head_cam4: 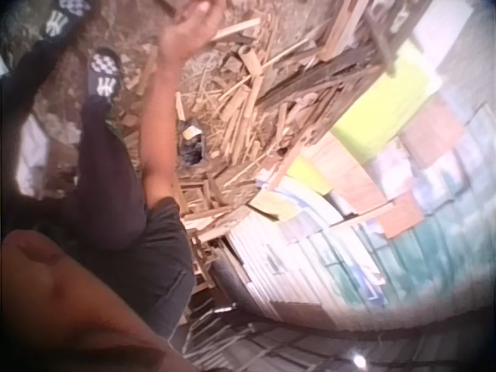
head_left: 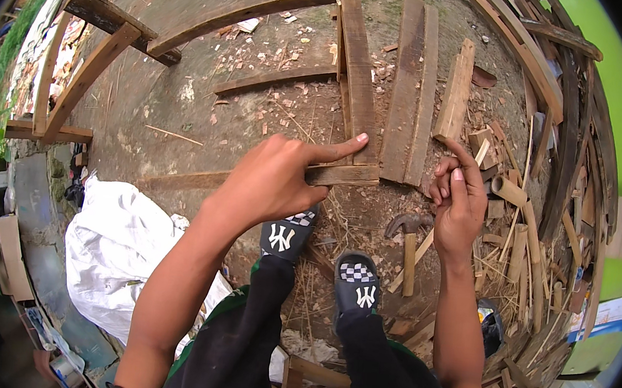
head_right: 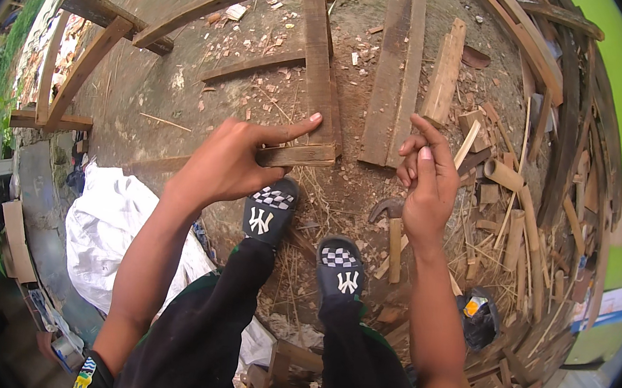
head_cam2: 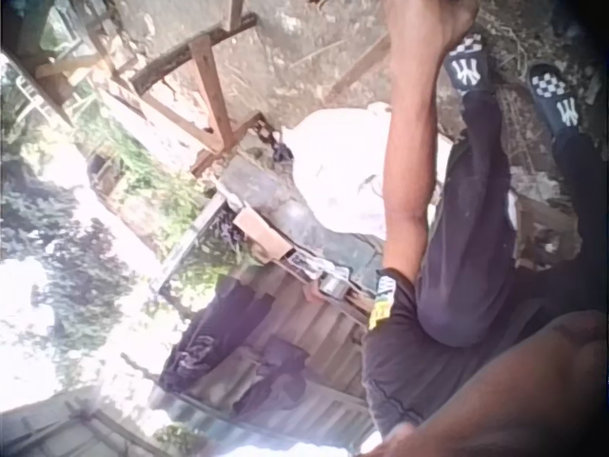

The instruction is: The person assembles a wooden frame by aligning planks and securing them with a hammer and nails. They repeatedly adjust the frame, pick up nails, and hammer joints together while sitting on the ground.

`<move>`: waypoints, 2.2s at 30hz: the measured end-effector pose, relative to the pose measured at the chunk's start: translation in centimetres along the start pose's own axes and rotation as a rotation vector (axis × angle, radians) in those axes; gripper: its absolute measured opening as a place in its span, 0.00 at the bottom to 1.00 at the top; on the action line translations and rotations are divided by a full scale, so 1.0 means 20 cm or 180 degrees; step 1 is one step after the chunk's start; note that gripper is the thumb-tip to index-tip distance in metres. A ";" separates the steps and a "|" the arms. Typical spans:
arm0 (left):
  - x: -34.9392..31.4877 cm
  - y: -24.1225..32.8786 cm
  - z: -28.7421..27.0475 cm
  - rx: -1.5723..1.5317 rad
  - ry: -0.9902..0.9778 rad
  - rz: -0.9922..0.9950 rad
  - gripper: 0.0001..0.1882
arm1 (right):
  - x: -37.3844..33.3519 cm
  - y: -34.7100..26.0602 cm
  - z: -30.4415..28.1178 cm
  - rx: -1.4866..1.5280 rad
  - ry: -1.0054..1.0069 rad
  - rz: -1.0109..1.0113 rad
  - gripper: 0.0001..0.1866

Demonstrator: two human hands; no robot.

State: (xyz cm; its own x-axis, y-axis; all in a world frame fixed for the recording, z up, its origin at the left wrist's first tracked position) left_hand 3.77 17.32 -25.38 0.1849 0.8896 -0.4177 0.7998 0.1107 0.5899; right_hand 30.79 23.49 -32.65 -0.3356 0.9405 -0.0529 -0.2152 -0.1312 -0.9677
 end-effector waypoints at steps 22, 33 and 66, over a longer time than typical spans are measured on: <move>0.01 -0.02 0.00 -0.0120 0.0044 0.0168 0.45 | 0.07 -0.16 0.34 -0.2529 -0.1266 -0.2215 0.11; 0.00 0.00 -0.02 -0.0074 -0.0069 0.0047 0.46 | 0.07 -0.18 0.32 -0.2581 -0.1251 -0.2326 0.11; 0.00 -0.03 0.02 -0.0036 0.0135 0.0114 0.45 | 0.06 -0.11 0.33 -0.2696 -0.1249 -0.2684 0.15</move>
State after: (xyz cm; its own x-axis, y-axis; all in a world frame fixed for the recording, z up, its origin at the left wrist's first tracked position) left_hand 3.45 17.08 -25.95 0.1889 0.9110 -0.3666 0.7866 0.0832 0.6119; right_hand 24.88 22.92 -28.90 -0.6615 0.4582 0.5937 0.1111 0.8428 -0.5266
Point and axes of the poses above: each hand's wrist, its own x-axis towards the middle knuckle, its own z-axis out of the palm, y = z × x, the point moved 1 cm from there along x, towards the middle knuckle, and after that the axes turned 8 degrees about -y, right-handed, at the moved point
